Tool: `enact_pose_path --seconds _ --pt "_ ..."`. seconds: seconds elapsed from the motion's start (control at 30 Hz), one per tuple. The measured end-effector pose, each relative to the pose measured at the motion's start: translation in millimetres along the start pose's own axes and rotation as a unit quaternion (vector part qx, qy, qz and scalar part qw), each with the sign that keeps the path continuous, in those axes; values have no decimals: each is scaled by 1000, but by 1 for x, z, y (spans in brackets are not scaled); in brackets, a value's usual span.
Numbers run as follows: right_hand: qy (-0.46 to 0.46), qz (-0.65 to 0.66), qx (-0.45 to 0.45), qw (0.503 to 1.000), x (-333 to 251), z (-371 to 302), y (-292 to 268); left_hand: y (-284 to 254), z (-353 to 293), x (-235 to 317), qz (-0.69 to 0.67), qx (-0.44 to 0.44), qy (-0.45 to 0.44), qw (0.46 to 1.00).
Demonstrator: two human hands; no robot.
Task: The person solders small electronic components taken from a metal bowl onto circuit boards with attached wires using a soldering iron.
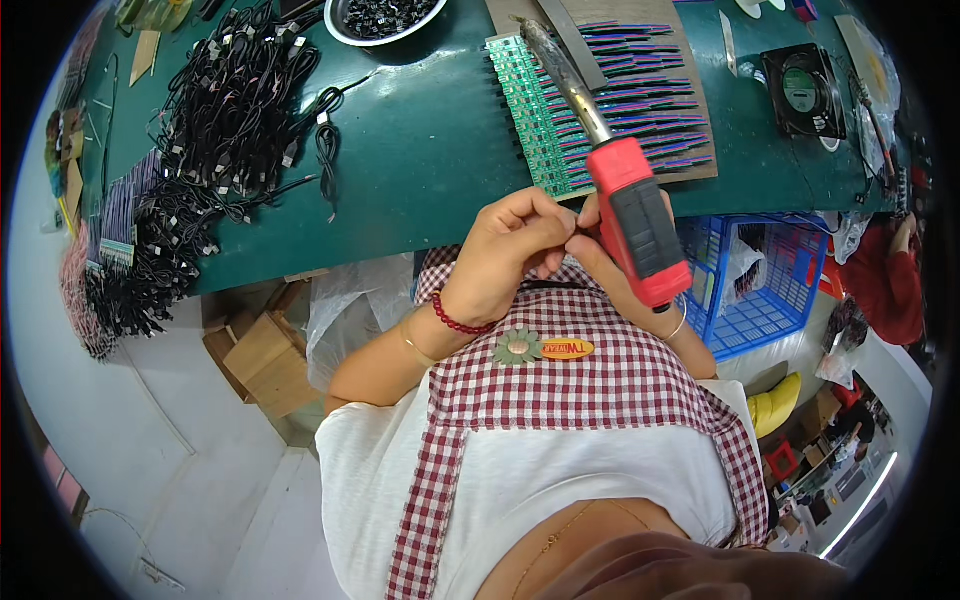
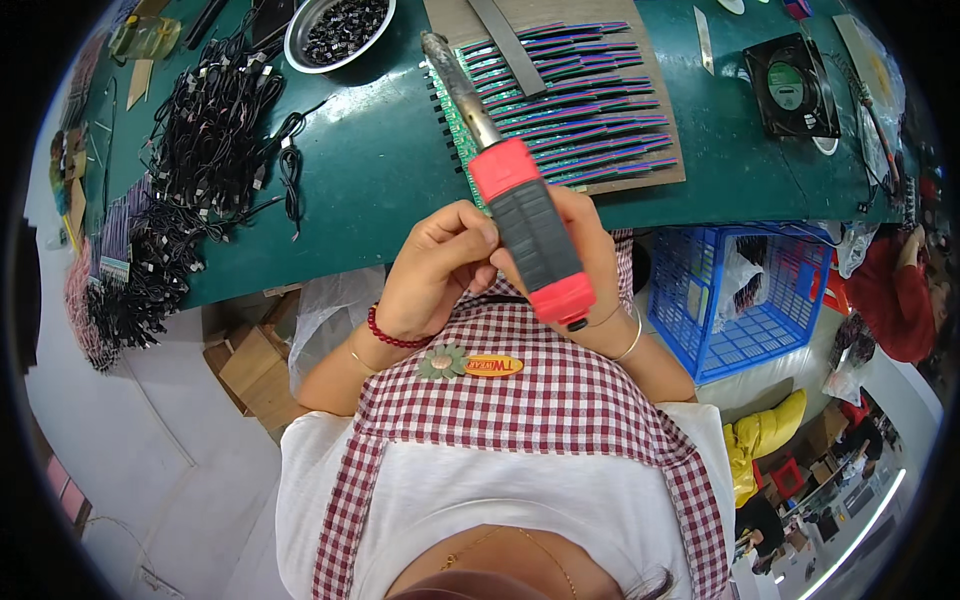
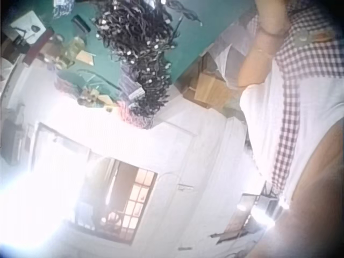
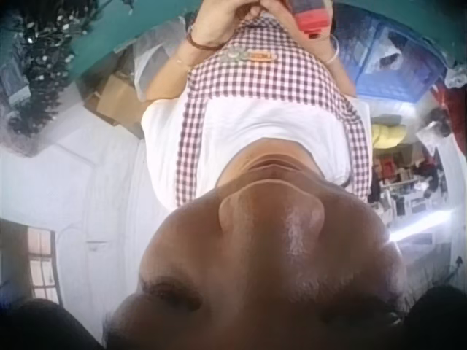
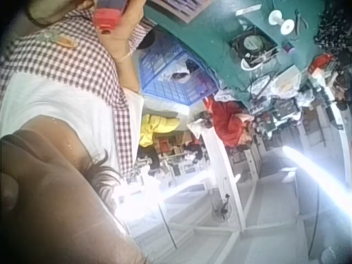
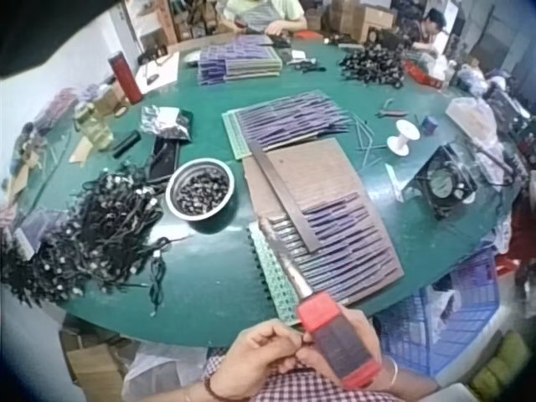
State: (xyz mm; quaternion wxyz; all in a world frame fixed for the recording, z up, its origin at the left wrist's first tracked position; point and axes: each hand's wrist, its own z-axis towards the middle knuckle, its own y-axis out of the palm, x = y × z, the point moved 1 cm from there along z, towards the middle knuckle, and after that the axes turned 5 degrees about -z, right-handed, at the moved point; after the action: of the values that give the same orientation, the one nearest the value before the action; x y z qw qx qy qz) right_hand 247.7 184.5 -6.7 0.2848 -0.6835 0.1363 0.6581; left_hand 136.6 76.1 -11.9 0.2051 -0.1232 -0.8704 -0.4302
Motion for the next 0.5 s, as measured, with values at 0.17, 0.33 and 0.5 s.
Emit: enact_pose_path --seconds 0.17,0.33,0.5 --pt "-5 -47 18 999 2 -2 -2 0 1 6 57 -10 1 998" --pt "36 -48 -20 998 4 -3 -4 0 -3 13 122 -32 19 992" --pt "-34 -130 -35 990 -8 5 -4 8 -8 34 469 -32 173 865"
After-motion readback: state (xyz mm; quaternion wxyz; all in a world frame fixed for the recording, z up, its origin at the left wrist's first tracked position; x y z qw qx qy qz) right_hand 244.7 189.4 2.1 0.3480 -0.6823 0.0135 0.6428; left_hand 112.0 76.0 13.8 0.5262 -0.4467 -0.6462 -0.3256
